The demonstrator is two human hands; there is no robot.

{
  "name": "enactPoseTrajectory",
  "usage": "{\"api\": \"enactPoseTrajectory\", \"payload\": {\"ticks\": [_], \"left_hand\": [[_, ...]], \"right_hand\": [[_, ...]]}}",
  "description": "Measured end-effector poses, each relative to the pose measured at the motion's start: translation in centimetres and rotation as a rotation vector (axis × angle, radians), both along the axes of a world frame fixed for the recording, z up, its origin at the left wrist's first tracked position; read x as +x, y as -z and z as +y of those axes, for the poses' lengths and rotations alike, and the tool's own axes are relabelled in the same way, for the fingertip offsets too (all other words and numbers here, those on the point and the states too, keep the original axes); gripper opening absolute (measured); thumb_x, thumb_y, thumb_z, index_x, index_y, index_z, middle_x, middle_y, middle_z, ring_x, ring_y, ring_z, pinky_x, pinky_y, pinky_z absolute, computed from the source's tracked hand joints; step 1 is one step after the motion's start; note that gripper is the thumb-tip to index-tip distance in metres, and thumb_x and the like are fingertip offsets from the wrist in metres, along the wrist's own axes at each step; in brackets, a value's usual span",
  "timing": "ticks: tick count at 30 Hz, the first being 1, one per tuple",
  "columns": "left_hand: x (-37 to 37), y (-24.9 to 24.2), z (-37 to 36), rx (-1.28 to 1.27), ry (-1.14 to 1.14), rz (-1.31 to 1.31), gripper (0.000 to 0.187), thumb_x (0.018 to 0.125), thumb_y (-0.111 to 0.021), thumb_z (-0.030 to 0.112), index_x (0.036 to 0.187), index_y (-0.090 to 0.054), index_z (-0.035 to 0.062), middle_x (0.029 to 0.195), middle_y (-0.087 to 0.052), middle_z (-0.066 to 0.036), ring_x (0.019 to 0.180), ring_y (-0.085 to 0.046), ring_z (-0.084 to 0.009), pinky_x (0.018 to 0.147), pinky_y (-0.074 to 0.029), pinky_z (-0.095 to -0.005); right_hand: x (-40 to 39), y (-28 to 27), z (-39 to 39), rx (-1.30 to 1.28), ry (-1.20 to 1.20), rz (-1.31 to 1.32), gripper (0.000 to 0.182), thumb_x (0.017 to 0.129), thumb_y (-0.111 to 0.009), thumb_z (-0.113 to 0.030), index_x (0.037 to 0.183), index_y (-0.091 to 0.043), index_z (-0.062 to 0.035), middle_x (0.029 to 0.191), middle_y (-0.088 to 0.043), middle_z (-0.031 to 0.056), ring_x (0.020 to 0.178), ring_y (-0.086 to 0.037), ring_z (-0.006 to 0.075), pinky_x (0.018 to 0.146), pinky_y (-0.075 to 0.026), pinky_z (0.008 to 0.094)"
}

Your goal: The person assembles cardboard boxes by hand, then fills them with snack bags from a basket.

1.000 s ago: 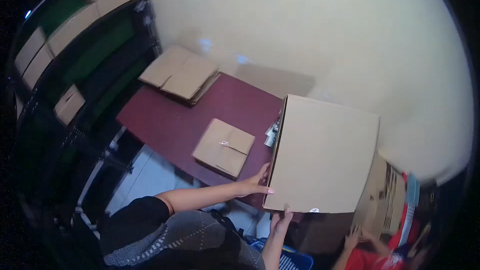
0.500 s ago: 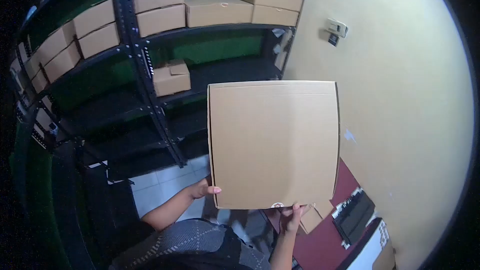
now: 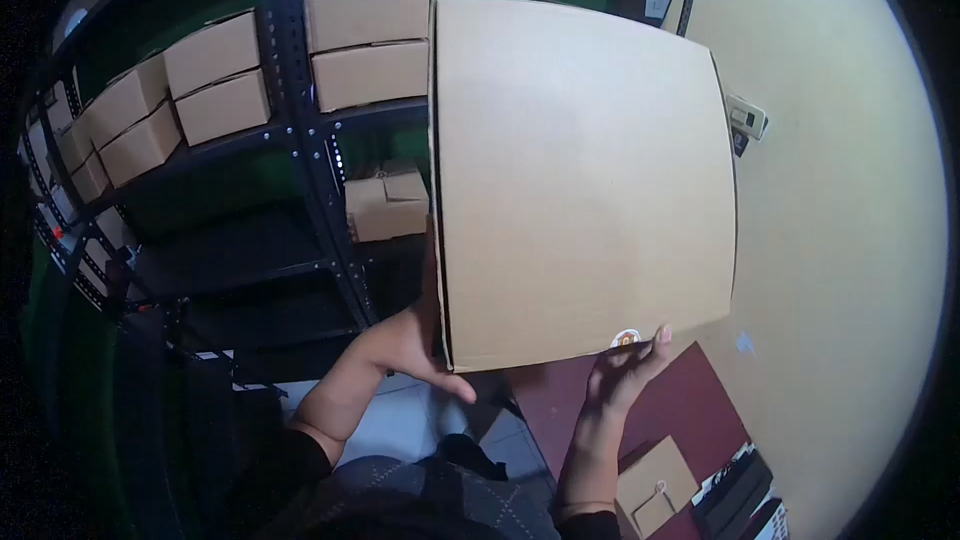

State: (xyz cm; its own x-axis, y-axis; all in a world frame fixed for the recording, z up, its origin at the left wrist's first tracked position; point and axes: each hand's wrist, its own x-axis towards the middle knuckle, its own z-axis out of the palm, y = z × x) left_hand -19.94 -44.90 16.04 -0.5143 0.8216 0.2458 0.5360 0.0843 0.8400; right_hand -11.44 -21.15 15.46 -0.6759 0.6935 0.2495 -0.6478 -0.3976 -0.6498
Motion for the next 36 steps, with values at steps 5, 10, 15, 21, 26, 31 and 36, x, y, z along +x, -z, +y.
{"api": "enactPoseTrajectory", "payload": {"ticks": [5,10,15,21,26,31,36], "left_hand": [[-3.8,-1.9,2.9,-0.043,-0.369,0.669,0.124,0.055,-0.084,0.047,0.142,-0.008,0.003,0.141,-0.018,-0.028,0.134,-0.008,-0.0413,0.11,-0.011,-0.0489],[-9.0,-5.5,4.6,0.352,-0.564,0.634,0.14,0.058,-0.082,0.049,0.137,0.024,0.0011,0.144,0.02,-0.027,0.135,0.015,-0.0429,0.11,-0.009,-0.0522],[-14.3,-7.3,5.3,0.463,-0.487,0.496,0.135,0.06,-0.082,0.045,0.139,0.02,0.0048,0.146,0.016,-0.022,0.138,0.008,-0.0367,0.111,-0.011,-0.0495],[-18.7,-7.1,5.5,0.588,-0.404,0.549,0.123,0.067,-0.08,0.031,0.141,0.015,0.0054,0.148,0.009,-0.02,0.138,0.006,-0.0345,0.111,-0.012,-0.0461],[-20.7,-7.3,4.6,0.644,-0.412,0.55,0.117,0.069,-0.078,0.028,0.142,0.009,0.0011,0.148,0.0,-0.022,0.138,-0.003,-0.0345,0.111,-0.012,-0.0452],[-20.2,-7.5,3.5,0.686,-0.484,0.648,0.114,0.069,-0.079,0.031,0.143,0.003,0.0012,0.146,-0.004,-0.026,0.137,-0.004,-0.0403,0.109,-0.014,-0.0491],[-19.4,-6.9,2.3,0.786,-0.349,0.603,0.086,0.07,-0.077,0.025,0.139,-0.028,0.0077,0.145,-0.005,-0.03,0.135,-0.005,-0.0476,0.107,-0.015,-0.0551]], "right_hand": [[-6.0,-4.8,1.5,0.106,-0.065,0.05,0.064,0.088,-0.048,-0.045,0.134,-0.031,-0.004,0.126,-0.046,0.0123,0.107,-0.053,0.0198,0.089,-0.047,0.0341],[-12.5,-7.7,2.4,0.149,-0.115,-0.019,0.079,0.079,-0.059,-0.05,0.138,-0.019,-0.0155,0.122,-0.034,0.0189,0.113,-0.045,0.0297,0.08,-0.052,0.0434],[-16.7,-8.6,2.9,0.113,-0.127,-0.031,0.092,0.078,-0.061,-0.05,0.144,-0.002,-0.0239,0.129,-0.024,0.0206,0.115,-0.041,0.0306,0.075,-0.054,0.0383],[-19.9,-9.7,2.9,0.13,-0.122,-0.119,0.088,0.078,-0.061,-0.05,0.141,-0.008,-0.018,0.129,-0.03,0.0207,0.113,-0.045,0.0281,0.072,-0.055,0.0361],[-20.8,-11.2,1.3,0.283,-0.052,-0.103,0.085,0.082,-0.057,-0.051,0.141,-0.009,-0.0131,0.122,-0.036,0.0183,0.111,-0.047,0.0269,0.073,-0.055,0.0335],[-20.2,-11.8,-1.0,0.29,0.0,-0.115,0.078,0.083,-0.054,-0.054,0.139,-0.02,-0.0127,0.115,-0.043,0.0137,0.104,-0.05,0.0219,0.072,-0.054,0.0325],[-20.5,-10.5,-0.7,0.25,-0.096,-0.059,0.068,0.09,-0.05,-0.044,0.14,-0.021,-0.0089,0.117,-0.046,0.0125,0.105,-0.052,0.0188,0.072,-0.051,0.0307]]}}
